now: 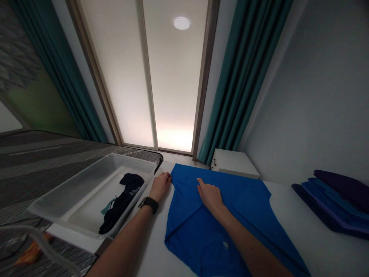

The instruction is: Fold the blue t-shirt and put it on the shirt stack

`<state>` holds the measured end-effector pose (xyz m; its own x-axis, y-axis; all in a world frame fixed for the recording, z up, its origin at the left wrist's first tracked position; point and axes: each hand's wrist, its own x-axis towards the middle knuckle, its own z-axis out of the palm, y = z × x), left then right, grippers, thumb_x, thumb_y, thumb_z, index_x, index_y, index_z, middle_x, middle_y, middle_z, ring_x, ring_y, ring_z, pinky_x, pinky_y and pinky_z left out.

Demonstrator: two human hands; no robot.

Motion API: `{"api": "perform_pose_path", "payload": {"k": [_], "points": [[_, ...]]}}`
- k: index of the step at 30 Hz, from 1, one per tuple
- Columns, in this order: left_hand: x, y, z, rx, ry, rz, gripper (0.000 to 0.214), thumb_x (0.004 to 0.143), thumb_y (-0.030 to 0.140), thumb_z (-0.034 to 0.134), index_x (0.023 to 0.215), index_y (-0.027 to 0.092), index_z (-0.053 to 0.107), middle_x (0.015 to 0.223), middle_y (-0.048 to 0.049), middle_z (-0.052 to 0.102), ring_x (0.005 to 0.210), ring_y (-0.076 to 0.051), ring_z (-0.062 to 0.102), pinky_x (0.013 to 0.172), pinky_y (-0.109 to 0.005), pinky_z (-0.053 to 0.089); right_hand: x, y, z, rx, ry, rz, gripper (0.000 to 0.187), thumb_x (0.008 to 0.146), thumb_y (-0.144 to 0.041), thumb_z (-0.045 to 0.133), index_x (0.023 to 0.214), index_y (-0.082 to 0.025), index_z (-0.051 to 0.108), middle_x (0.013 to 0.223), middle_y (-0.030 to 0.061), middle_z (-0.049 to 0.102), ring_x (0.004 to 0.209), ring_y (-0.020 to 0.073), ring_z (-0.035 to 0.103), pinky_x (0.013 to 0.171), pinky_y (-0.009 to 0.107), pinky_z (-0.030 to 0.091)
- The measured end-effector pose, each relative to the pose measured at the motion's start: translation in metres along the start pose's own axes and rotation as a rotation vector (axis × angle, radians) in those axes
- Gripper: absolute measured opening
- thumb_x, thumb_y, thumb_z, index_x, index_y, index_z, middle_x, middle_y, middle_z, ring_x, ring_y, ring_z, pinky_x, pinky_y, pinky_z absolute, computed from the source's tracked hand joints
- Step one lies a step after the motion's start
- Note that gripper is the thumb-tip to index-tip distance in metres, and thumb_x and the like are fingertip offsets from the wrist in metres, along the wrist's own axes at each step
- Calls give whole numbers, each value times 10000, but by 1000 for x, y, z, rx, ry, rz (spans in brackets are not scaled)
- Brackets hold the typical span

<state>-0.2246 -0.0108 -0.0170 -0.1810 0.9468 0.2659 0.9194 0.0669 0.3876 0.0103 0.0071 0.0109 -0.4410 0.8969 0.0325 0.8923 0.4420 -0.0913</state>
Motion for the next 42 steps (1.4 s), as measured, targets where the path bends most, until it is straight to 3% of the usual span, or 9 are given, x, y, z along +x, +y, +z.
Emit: {"api": "perform_pose_path", "payload": {"k": [5, 8, 11, 14, 18, 25, 30, 37, 42], "points": [[-3, 3, -7, -15, 39, -6, 180, 934, 199, 435, 1005, 190, 600, 958, -59, 629, 846, -178, 609, 804, -287, 429, -2, 2, 3, 17, 27, -11, 394, 991, -311, 319, 1369, -238, 402, 1108, 102, 676, 888, 235, 665, 688, 315, 457], [-12, 11, -14, 25, 51, 86, 229, 932, 213, 428, 1075, 191, 606, 1042, -86, 624, 978, -214, 586, 886, -325, 421, -4, 3, 7, 24, 36, -6, 384, 990, -304, 313, 1355, -244, 415, 1177, 100, 642, 903, 227, 659, 686, 306, 449], [-28, 24, -15, 76, -23, 235, 365, 927, 295, 466, 1274, 204, 532, 1281, -109, 559, 1189, -262, 498, 1002, -386, 371, -4, 3, 9, 35, 41, 3, 377, 991, -307, 307, 1344, -245, 424, 1215, 104, 614, 902, 221, 656, 680, 302, 444], [-46, 36, -8, 107, -118, 301, 535, 926, 411, 474, 1424, 235, 387, 1490, -95, 392, 1361, -273, 350, 1110, -425, 272, -4, 3, 10, 30, 52, 7, 362, 989, -299, 311, 1321, -243, 445, 1216, 101, 604, 896, 224, 656, 676, 307, 443], [-59, 41, 0, 145, -212, 293, 589, 942, 494, 409, 1460, 219, 352, 1540, -102, 315, 1420, -272, 266, 1153, -451, 206, -4, 3, 10, 36, 47, 11, 343, 994, -298, 295, 1278, -248, 480, 1198, 98, 602, 896, 212, 654, 679, 297, 438], [-58, 34, -8, 161, -274, 344, 668, 942, 595, 317, 1476, 194, 331, 1551, -110, 274, 1440, -275, 212, 1159, -477, 195, -3, 4, 11, 83, 34, -2, 346, 991, -275, 289, 1265, -243, 499, 1186, 97, 606, 897, 216, 650, 694, 308, 443], [-57, 24, -7, 109, -266, 381, 626, 961, 575, 287, 1485, 233, 303, 1556, -75, 280, 1434, -249, 236, 1169, -466, 184, 9, 31, -2, 325, -13, -80, 337, 948, -227, 367, 1218, -239, 567, 1122, 62, 651, 969, 197, 621, 787, 289, 424], [-46, 8, -5, -15, -153, 314, 509, 971, 449, 360, 1395, 185, 457, 1453, -103, 445, 1338, -270, 388, 1116, -466, 318, 21, 96, -47, 522, 103, 23, 352, 911, -223, 387, 1199, -191, 587, 771, 20, 623, 689, 158, 576, 638, 259, 399], [-43, 5, -6, -17, -143, 328, 464, 954, 415, 406, 1349, 193, 506, 1424, -106, 471, 1305, -279, 422, 1097, -474, 346, 12, 100, -54, 467, -89, 15, 339, 910, -225, 423, 1202, -187, 590, 870, 55, 654, 751, 163, 594, 663, 256, 410]]}}
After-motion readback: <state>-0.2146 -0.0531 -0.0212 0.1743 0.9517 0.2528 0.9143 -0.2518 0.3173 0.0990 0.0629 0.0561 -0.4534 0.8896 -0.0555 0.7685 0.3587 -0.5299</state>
